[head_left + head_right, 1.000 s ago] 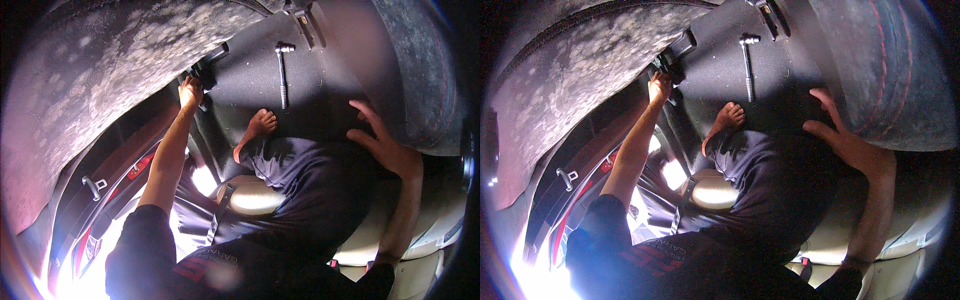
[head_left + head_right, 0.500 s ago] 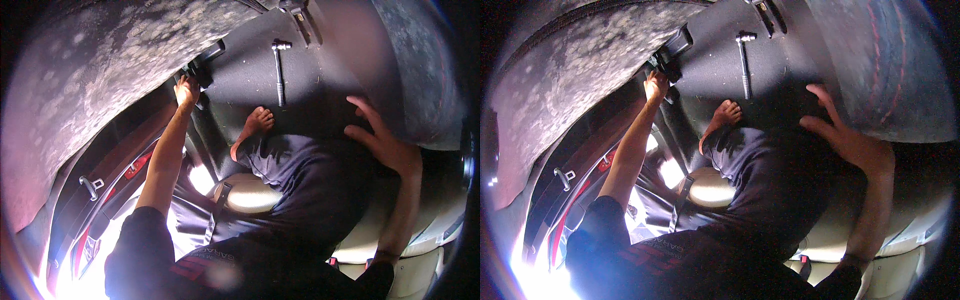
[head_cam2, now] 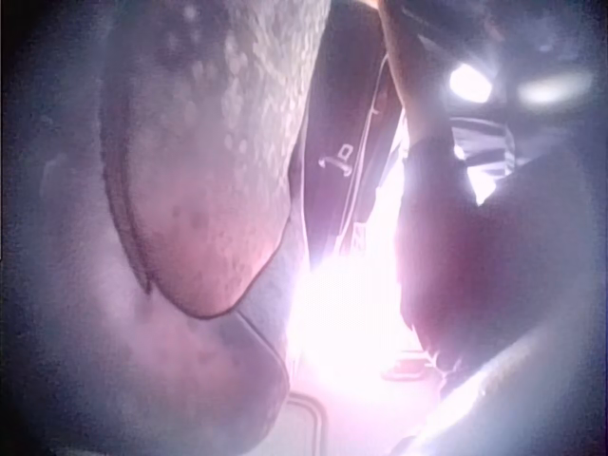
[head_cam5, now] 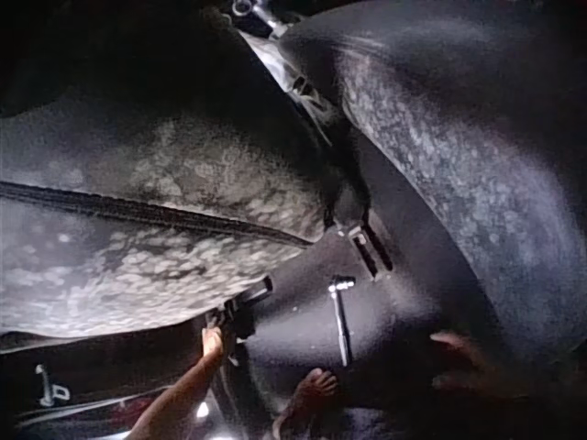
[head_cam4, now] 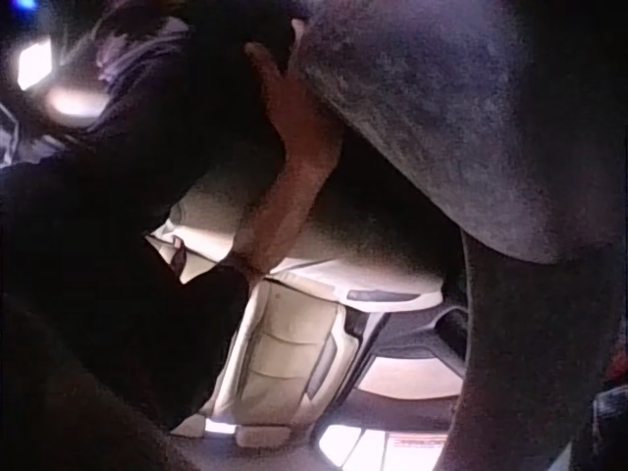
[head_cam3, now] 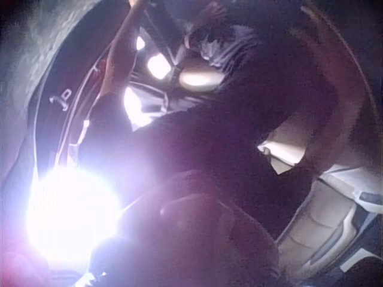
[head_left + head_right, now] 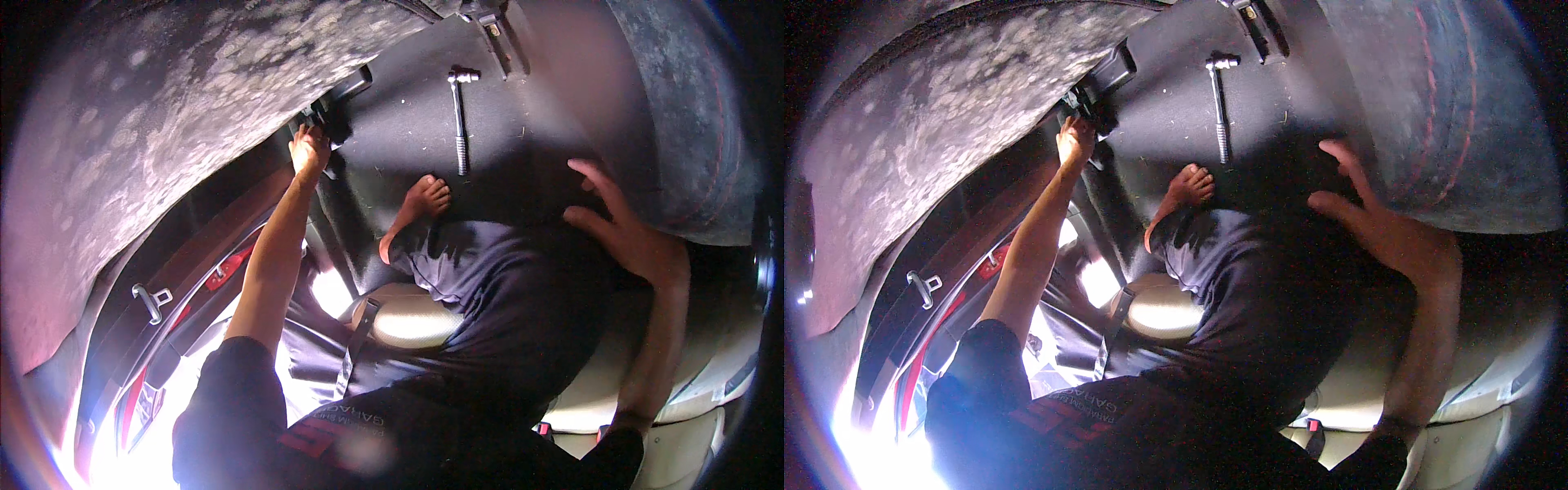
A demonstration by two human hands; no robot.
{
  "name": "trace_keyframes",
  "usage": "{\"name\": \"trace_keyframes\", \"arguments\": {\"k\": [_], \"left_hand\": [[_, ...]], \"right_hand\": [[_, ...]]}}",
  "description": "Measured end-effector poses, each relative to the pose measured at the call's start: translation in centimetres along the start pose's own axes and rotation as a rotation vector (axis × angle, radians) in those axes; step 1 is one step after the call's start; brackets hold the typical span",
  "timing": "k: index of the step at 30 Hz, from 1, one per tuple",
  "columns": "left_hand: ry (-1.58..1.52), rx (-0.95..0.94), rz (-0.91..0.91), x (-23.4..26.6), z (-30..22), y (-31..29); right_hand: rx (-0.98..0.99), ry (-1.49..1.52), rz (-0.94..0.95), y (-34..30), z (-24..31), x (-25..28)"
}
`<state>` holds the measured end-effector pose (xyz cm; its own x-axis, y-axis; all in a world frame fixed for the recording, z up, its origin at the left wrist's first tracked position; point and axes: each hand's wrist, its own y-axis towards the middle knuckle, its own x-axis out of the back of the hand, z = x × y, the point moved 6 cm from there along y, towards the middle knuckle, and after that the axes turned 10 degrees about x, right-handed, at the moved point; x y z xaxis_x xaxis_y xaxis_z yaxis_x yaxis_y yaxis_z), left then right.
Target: The person removes the front passenger seat from a red car. They use a ratchet to loosen bolts under the seat, then lift and pull the seat out of the vehicle.
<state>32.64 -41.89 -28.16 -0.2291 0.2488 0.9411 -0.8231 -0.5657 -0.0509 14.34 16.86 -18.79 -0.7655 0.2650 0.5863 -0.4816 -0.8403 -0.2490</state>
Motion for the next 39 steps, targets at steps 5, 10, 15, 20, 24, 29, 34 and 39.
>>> {"name": "trace_keyframes", "arguments": {"k": [5,10,15,20,24,29,34,39], "left_hand": [[-0.042,0.076,0.038,0.4,-1.2,-0.4],[-0.17,-0.018,0.022,-0.1,0.0,0.1],[0.025,-0.012,0.024,0.0,-1.1,-0.1],[0.001,0.098,-0.049,0.6,-1.1,-0.6],[-0.084,0.085,0.157,0.0,-0.9,-0.5],[-0.017,0.089,0.111,0.1,-0.8,0.3],[0.055,0.147,0.101,0.4,-1.0,-0.3],[-0.122,0.086,0.158,-0.1,-0.3,-0.4]], "right_hand": [[0.03,-0.032,-0.033,0.0,0.4,0.1],[0.013,-0.053,-0.012,-0.1,0.5,0.5],[-0.04,-0.015,0.01,-0.2,-0.1,-0.1],[-0.026,-0.029,0.056,-0.1,-0.4,-0.3],[0.034,-0.064,0.013,-0.2,-0.7,-0.8],[-0.07,-0.097,0.097,-0.2,-0.1,0.0],[-0.017,-0.154,0.052,-0.6,-0.4,-0.3],[-0.035,-0.061,0.097,-0.2,0.3,0.1]]}}
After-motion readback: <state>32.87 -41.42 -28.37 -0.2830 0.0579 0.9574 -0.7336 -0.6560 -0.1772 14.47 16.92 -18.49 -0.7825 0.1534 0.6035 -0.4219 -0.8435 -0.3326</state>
